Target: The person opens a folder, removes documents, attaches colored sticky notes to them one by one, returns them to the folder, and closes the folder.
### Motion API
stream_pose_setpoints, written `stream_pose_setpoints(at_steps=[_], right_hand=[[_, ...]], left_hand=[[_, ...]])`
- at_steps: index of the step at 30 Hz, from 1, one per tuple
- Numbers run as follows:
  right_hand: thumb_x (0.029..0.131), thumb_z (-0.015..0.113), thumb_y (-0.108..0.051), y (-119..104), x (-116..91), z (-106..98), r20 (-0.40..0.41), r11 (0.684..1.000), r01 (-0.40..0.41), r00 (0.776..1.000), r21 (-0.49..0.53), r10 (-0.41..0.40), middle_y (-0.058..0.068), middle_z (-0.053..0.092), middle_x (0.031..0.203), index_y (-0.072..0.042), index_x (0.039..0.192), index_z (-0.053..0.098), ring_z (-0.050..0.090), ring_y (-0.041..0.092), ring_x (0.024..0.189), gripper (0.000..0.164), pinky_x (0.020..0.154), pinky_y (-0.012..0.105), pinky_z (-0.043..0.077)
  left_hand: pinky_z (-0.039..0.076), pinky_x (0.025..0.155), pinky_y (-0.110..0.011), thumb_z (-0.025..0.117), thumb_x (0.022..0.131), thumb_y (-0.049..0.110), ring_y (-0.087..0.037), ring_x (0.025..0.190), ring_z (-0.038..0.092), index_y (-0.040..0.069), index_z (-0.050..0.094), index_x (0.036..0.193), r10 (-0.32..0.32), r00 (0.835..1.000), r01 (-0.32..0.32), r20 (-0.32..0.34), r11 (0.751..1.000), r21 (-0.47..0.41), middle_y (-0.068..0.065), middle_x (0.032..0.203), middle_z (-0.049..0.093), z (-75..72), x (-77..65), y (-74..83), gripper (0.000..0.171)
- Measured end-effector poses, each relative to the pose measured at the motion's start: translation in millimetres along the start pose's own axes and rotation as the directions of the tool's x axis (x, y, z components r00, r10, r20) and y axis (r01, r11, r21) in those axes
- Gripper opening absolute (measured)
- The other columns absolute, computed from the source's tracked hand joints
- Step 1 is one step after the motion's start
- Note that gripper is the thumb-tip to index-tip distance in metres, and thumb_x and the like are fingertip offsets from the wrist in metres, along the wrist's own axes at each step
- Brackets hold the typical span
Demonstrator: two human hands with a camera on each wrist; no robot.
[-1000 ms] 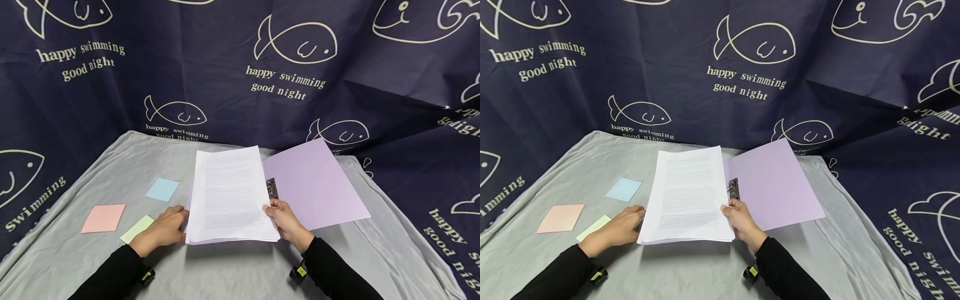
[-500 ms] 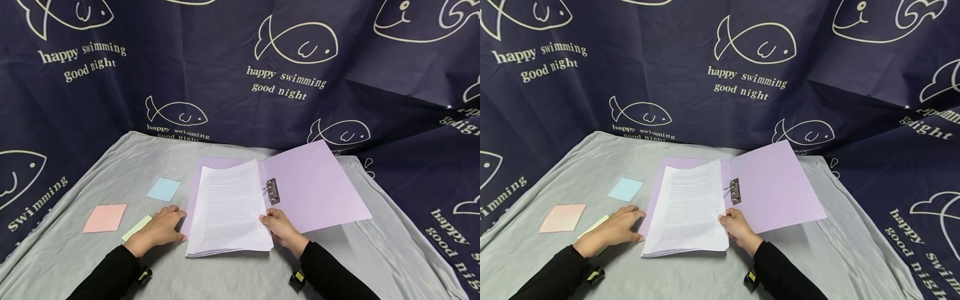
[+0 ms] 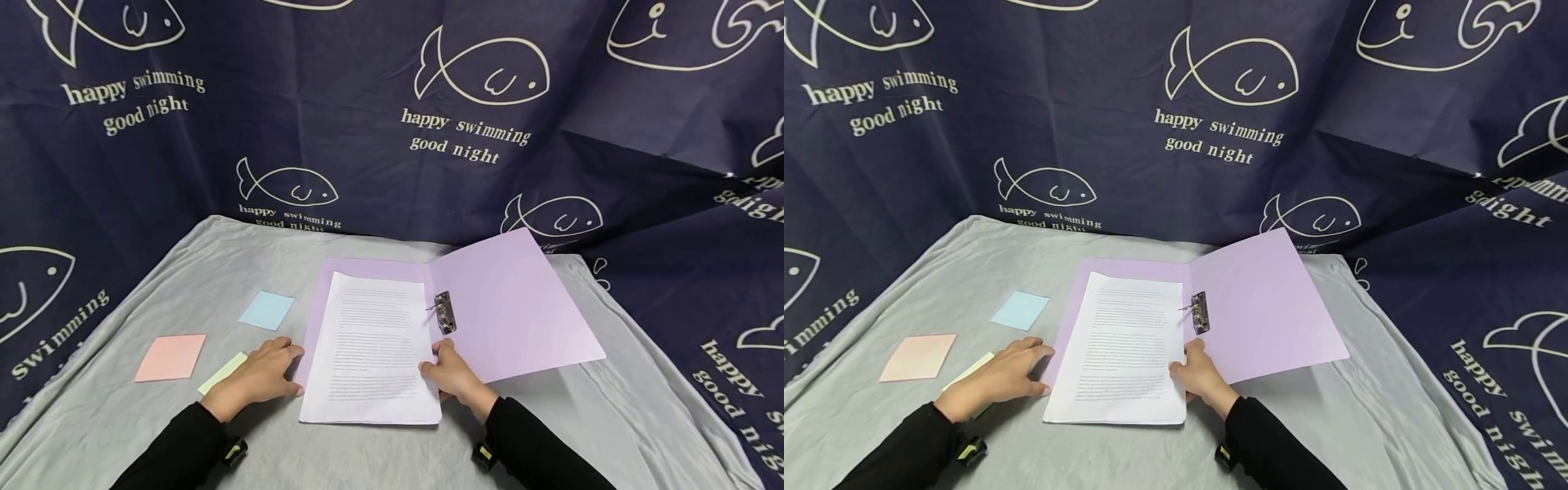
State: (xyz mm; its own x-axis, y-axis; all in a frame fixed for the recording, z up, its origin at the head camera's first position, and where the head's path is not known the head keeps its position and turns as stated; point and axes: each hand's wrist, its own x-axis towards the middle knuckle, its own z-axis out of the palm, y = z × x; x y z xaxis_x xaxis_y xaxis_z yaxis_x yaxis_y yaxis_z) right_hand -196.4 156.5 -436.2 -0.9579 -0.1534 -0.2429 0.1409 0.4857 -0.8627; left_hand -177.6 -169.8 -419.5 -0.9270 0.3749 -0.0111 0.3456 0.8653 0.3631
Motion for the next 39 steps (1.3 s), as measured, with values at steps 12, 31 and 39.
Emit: stream_pose_setpoints(at_steps=[12, 31, 39], right_hand=[[0.081, 0.068, -0.005, -7, -2, -6, -0.083, 0.844, 0.161, 0.968, -0.512, -0.235, 0.004, 0.050, 0.066, 0.000, 0.108, 0.048, 0.048, 0.019, 0.062, 0.033, 0.055, 0.032, 0.039], [0.078, 0.074, -0.017, -6, -29, -31, 0.077, 0.584, 0.444, 0.834, -0.680, -0.546, 0.011, 0.053, 0.097, -0.001, 0.113, 0.054, 0.050, 0.017, 0.071, 0.044, 0.061, 0.032, 0.043], [0.072, 0.078, -0.027, 4, -66, -54, 0.323, 0.388, 0.608, 0.742, -0.693, -0.587, 0.025, 0.047, 0.128, 0.004, 0.123, 0.054, 0.046, 0.039, 0.117, 0.064, 0.091, 0.055, 0.036]], left_hand=[[0.039, 0.084, -0.053, 0.082, 0.066, 0.020, -0.045, 0.109, 0.046, -0.005, 0.060, 0.114, 0.011, 1.000, -0.011, -0.008, 1.000, -0.007, -0.029, 0.121, 0.048, -0.3, -1.8, -0.6, 0.058], [0.040, 0.086, -0.050, 0.082, 0.066, 0.021, -0.043, 0.108, 0.046, -0.005, 0.060, 0.114, 0.021, 1.000, -0.021, -0.010, 0.999, -0.026, -0.028, 0.120, 0.049, 2.7, -1.8, -3.6, 0.059], [0.039, 0.087, -0.049, 0.082, 0.065, 0.020, -0.044, 0.109, 0.046, -0.006, 0.060, 0.114, 0.021, 1.000, -0.022, -0.017, 0.999, -0.044, -0.029, 0.121, 0.048, 4.0, -1.6, -5.0, 0.059]])
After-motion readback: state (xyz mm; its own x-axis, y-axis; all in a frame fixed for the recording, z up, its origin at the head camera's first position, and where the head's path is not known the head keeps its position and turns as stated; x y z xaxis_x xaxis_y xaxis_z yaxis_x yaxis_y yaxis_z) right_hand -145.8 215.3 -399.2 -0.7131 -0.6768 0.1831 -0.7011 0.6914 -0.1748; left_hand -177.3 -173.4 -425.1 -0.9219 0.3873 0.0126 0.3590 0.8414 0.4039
